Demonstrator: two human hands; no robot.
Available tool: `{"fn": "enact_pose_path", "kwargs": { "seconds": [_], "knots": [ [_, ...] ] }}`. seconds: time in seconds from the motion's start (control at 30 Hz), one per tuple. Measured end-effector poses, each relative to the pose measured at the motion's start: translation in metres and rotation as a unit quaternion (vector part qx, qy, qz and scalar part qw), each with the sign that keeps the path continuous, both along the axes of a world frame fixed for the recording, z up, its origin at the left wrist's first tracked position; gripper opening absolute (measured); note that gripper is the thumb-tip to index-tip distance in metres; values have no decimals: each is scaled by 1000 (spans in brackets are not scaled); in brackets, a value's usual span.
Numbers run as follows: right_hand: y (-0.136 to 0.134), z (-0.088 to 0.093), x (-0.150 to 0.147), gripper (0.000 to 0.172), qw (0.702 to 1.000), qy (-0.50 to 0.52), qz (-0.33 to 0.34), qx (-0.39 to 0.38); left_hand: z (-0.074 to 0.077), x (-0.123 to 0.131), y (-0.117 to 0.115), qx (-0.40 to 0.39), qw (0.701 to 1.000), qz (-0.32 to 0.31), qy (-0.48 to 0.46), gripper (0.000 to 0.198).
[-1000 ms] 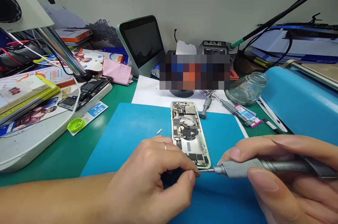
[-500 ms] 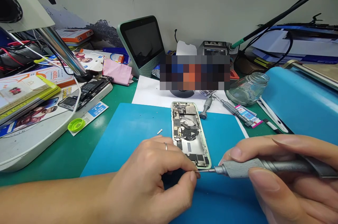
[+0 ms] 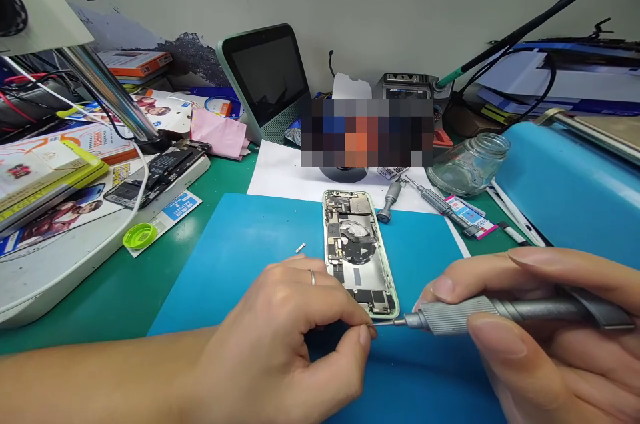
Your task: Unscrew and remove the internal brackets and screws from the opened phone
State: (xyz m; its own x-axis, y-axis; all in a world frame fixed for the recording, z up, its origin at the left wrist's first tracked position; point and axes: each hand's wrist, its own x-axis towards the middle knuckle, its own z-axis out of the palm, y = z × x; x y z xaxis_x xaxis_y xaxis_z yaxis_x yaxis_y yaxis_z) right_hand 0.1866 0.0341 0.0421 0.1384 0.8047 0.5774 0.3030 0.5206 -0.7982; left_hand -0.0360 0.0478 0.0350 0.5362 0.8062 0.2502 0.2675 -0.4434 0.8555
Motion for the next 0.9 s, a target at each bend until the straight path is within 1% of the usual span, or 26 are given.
{"fn": "enact_pose_path", "kwargs": {
  "seconds": [0.1,0.37,0.67,0.8,0.9],
  "knots": [
    [-1,1,-1,46,1000,4,0,-3,-1,1,-1,4,1000,-4,1,15],
    [2,0,0,52,1000,3,23,17,-2,1,1,3,1000,-6,11,17],
    [1,-2,0,44,1000,3,18,19,-2,0,0,10,1000,-6,14,16],
    [2,-3,0,49,999,3,32,21,-1,1,-1,8,1000,-4,15,17],
    [2,-4,0,52,1000,5,24,19,-1,1,-1,8,1000,-5,19,18]
  ]
}}
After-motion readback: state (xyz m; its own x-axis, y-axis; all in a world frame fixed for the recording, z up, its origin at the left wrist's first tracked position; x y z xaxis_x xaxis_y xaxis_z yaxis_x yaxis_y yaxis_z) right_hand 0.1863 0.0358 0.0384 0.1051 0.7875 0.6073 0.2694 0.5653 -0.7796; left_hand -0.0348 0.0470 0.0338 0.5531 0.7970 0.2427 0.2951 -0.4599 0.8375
